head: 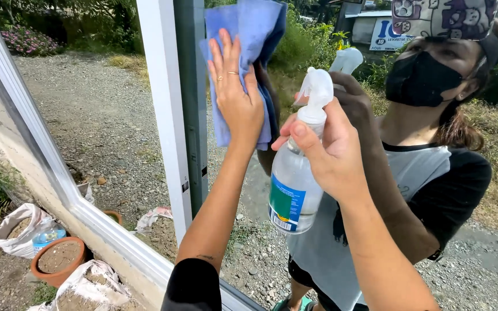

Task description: Cleaning a glass window or door panel with a spray bottle and cloth.

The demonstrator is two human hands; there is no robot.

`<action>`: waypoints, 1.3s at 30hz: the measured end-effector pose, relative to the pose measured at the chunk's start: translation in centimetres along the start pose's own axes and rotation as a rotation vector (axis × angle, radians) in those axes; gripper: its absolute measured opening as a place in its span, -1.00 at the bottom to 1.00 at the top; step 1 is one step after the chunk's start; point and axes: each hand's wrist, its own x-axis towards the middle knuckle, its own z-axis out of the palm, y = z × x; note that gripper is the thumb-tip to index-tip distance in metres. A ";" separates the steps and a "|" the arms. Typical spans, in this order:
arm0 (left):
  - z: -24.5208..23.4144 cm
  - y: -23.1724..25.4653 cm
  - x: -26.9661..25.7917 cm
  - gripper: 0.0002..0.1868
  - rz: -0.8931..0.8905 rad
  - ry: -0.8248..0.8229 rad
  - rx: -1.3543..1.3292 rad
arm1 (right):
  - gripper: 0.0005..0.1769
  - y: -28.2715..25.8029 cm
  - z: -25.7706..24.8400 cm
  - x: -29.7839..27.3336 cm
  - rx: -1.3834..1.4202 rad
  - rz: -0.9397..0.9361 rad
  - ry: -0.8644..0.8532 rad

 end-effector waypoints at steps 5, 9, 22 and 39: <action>-2.1 0.8 -2.3 -0.31 0.304 -0.287 -0.077 | -0.50 -0.1 -0.2 -0.3 0.043 0.007 -0.017; -0.1 -2.0 1.7 -0.39 0.175 -0.149 -0.075 | -0.52 -0.1 -1.0 -1.6 -0.009 0.037 0.040; -1.1 5.6 -5.6 -0.43 0.439 -0.427 -0.194 | -0.48 -2.8 -2.5 -3.7 0.009 -0.017 0.075; 1.1 6.3 -0.3 -0.34 0.327 -0.289 -0.115 | -0.45 -4.8 -5.0 -7.5 -0.141 0.066 0.197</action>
